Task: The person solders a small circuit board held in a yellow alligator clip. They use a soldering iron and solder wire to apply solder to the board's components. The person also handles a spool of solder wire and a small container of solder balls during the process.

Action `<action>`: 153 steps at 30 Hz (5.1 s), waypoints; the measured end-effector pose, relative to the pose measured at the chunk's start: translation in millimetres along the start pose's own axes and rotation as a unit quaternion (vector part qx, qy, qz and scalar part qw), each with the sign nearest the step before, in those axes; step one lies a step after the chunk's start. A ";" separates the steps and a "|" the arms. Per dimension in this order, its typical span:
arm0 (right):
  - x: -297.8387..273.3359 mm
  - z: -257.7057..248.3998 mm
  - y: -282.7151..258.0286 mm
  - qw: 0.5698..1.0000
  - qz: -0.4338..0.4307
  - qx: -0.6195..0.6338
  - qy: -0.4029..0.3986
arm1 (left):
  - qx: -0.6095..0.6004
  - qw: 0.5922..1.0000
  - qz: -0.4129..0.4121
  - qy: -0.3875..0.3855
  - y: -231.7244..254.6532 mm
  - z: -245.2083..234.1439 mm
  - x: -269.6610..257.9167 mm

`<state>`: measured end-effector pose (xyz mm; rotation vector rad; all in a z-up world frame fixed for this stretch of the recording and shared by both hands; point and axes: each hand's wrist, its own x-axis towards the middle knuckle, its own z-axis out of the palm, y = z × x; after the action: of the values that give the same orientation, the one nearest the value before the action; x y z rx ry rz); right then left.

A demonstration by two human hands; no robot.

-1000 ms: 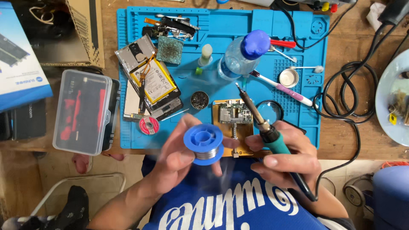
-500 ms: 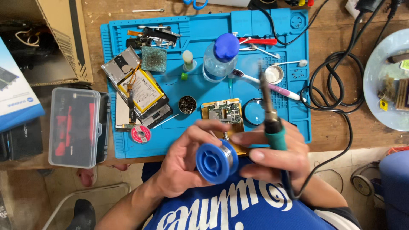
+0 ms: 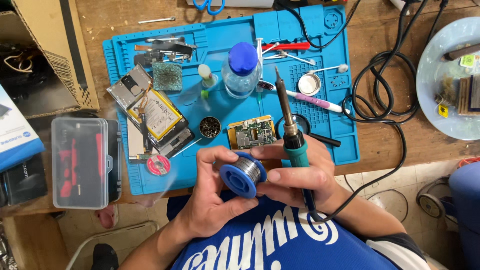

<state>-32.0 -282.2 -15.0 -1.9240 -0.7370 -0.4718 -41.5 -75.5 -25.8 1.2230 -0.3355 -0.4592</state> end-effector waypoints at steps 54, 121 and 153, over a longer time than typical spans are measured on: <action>-3.2 5.7 7.5 0.975 -0.006 0.214 0.058 | 0.371 0.883 0.285 0.038 -0.6 -5.7 25.1; -17.2 -4.2 8.6 0.958 0.012 0.204 0.202 | 0.198 0.978 0.069 0.004 6.4 -4.6 14.0; -24.5 9.4 4.2 0.970 0.092 0.205 0.094 | 0.429 0.881 0.193 0.052 24.5 13.3 32.8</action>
<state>-47.2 -282.2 -36.8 -1.5183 -0.4822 -0.3489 -15.8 -96.5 1.6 1.9755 -0.7198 0.1445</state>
